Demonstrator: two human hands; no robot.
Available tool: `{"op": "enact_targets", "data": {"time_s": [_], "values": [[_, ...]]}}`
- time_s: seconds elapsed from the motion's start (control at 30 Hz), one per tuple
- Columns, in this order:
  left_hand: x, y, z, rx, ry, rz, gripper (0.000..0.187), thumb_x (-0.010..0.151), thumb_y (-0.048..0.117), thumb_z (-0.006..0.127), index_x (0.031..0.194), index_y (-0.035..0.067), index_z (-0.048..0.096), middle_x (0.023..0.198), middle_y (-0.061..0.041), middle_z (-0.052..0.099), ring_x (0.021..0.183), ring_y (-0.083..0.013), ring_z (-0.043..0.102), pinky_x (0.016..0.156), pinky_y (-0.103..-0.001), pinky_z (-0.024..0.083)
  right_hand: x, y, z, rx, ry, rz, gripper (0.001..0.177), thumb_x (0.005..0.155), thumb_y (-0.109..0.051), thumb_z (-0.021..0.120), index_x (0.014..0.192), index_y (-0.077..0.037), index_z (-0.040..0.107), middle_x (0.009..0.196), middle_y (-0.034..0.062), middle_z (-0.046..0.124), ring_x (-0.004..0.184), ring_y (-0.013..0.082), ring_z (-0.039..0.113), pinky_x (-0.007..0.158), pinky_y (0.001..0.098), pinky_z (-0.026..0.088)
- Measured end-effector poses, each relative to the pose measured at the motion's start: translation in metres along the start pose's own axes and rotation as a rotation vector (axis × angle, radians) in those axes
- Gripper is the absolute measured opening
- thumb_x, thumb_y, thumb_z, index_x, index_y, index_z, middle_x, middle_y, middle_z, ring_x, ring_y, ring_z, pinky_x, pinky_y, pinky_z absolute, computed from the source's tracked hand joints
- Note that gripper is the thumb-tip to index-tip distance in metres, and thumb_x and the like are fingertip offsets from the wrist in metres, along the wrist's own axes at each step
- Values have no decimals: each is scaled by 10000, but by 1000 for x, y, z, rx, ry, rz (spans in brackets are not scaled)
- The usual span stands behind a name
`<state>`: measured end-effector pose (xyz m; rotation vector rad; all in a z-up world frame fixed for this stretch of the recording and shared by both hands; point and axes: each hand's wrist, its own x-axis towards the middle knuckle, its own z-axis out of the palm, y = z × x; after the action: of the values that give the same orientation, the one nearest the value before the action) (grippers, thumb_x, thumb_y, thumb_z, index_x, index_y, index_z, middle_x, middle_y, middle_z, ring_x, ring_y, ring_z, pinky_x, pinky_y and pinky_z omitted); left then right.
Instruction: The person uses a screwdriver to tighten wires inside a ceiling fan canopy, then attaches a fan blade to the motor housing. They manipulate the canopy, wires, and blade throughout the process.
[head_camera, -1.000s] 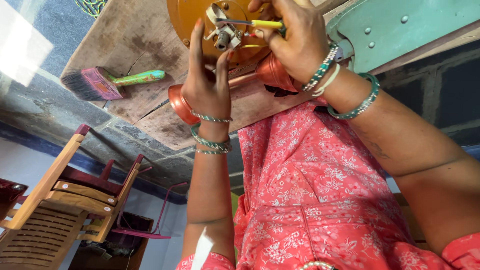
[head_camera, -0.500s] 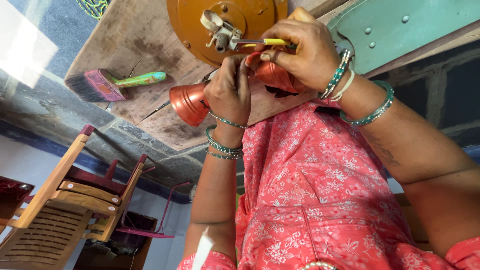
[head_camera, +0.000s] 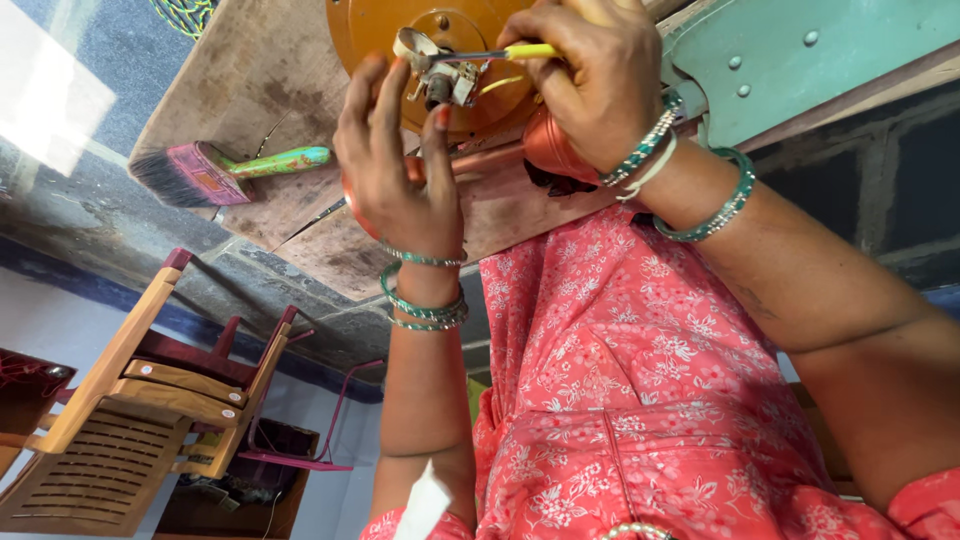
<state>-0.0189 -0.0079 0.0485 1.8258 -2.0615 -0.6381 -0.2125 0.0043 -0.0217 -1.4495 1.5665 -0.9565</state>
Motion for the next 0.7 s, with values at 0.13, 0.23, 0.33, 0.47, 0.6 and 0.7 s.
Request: {"op": "enact_targets", "data": {"time_s": [0.13,0.23,0.33,0.47,0.6,0.7], "values": [[8,-6,8,-116,-111,-31,453,1041,72,769,1459,95,594,1559,-42,491,1393,-255,558,1185,-343,469,5,0,6,-94,-31,-44,179,913,-21,692,1073,-82,744,1034,64,688,1023,304,628,898,435,480],[5,-10,11,-145,-133,-54,406,1029,47,752,1416,121,658,1572,-33,481,1352,-221,598,1160,-315,503,3,2,10,-116,-49,-44,225,892,8,670,1079,-91,743,1048,57,685,1035,296,634,904,428,487],[5,-12,12,-149,-140,-66,368,1003,50,770,1357,130,708,1598,-31,488,1280,-192,637,1115,-301,529,6,3,11,-128,-67,-77,279,850,27,649,1089,-88,735,1063,54,675,1012,289,627,908,420,491],[5,-12,12,-97,-142,-46,369,977,35,781,1324,144,724,1604,-26,487,1251,-192,644,1090,-295,540,7,0,9,-177,-97,-127,270,845,11,683,1096,-82,723,1076,48,657,1022,285,613,910,418,492],[7,-13,13,-99,-132,-19,381,976,-11,769,1313,160,716,1554,1,493,1257,-181,646,1094,-282,546,7,-4,4,-230,-97,-141,282,833,-3,696,1103,-82,719,1089,45,644,1073,287,601,918,410,494],[5,-14,14,-125,-124,-45,421,967,-17,779,1333,181,720,1541,5,508,1186,-157,666,1056,-272,562,5,-7,3,-225,-96,-133,314,819,8,676,1118,-76,720,1098,45,642,1055,278,596,937,405,499]]}}
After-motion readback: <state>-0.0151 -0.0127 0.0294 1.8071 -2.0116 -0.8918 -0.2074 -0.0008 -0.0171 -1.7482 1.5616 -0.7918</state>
